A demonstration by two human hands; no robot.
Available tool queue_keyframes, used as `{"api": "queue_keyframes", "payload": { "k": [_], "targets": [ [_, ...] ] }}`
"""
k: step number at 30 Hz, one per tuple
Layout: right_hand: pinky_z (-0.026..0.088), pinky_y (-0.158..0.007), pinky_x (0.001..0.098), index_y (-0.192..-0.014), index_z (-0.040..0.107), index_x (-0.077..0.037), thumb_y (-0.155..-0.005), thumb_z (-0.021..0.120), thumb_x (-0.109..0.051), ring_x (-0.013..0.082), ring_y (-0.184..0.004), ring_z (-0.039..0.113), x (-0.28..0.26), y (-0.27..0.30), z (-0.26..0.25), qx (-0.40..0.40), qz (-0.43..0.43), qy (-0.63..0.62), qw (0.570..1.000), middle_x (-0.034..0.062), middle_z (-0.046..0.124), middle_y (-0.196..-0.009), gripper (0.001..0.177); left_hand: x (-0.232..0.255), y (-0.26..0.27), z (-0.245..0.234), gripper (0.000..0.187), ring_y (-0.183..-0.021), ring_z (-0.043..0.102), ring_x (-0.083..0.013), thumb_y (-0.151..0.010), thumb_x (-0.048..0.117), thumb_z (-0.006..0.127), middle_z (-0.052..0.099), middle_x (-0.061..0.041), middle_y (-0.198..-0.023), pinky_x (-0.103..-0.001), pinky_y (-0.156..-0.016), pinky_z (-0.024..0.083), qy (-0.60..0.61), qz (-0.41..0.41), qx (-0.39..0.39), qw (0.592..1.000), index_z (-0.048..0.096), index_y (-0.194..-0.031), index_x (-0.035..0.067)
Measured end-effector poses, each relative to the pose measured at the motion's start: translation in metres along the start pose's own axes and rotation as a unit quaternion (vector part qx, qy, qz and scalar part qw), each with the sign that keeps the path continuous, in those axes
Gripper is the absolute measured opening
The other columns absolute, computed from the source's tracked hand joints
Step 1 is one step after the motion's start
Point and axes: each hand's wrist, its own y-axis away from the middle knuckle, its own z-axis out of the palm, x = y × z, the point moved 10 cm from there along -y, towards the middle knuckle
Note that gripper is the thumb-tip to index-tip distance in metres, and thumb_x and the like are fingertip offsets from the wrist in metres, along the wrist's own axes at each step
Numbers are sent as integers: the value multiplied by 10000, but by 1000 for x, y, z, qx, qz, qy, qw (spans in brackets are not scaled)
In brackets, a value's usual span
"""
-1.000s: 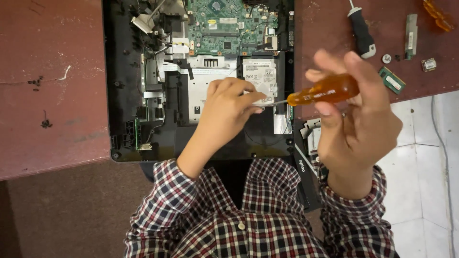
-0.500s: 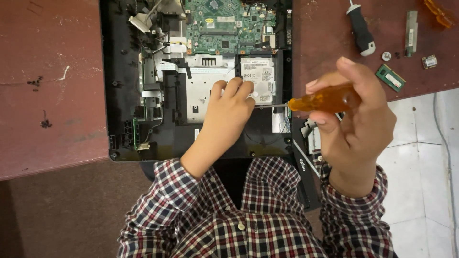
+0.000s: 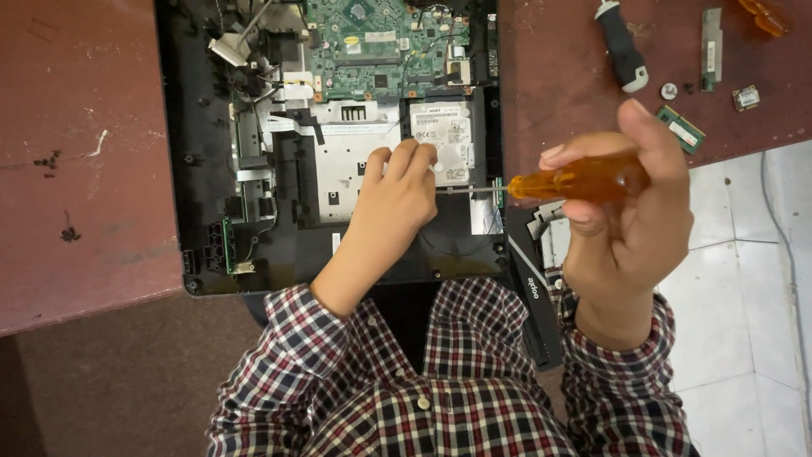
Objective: The person uses a screwdriver to remove screws from the back of a disassembled laptop. They remove a metal cover plate, unscrew and lift out a hard drive, and then proceed to unscrew and remove a small circuit board component from the motherboard area.
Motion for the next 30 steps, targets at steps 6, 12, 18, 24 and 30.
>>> {"api": "queue_keyframes", "payload": {
  "k": [6, 12, 18, 24, 30],
  "targets": [
    [700, -1011, 387, -1633, 230, -53, -1184, 414, -230, 311, -1174, 712, -1, -9, 4, -81, 32, -19, 996, 246, 645, -1366, 517, -12, 7, -5, 324, -1228, 517, -323, -772, 272, 891, 581, -94, -1285, -494, -959, 423, 107, -33, -121, 986, 679, -908, 68],
    [627, -861, 302, -1291, 436, 7, -1147, 341, -214, 183, -945, 692, -1, -22, 19, -116, -38, -21, 992, 108, 619, -1094, 280, -33, 10, -10, 87, -1198, 504, -377, -970, 63, 655, 596, -99, -1245, -541, -910, 391, 187, -102, -110, 971, 742, -959, 62],
    [482, -820, 287, -1095, 584, -110, -1019, 421, -568, 213, -1020, 461, -20, -16, 20, -68, -89, 57, 992, 110, 400, -1198, 492, -17, 7, -2, 79, -1197, 525, -369, -869, 128, 781, 610, -103, -1206, -525, -896, 428, 133, -65, -116, 982, 729, -839, 76],
    [481, -529, 203, -1105, 625, 75, -1050, 485, -264, 76, -533, 502, -33, -30, 15, -77, -34, -12, 996, 145, 700, -935, 371, -5, 2, -3, 190, -1150, 567, -305, -691, -1, 764, 633, -75, -1123, -442, -926, 448, 50, -40, -72, 995, 624, -649, 120],
    [605, -1153, 485, -1263, 541, -80, -1071, 507, -368, 367, -1284, 615, -32, -11, 20, -109, -71, 0, 991, 239, 442, -1436, 348, 4, -2, 8, 227, -1132, 545, -267, -851, 30, 700, 614, -67, -1062, -387, -923, 440, -16, 6, -64, 998, 610, -695, 169]
  ]
}}
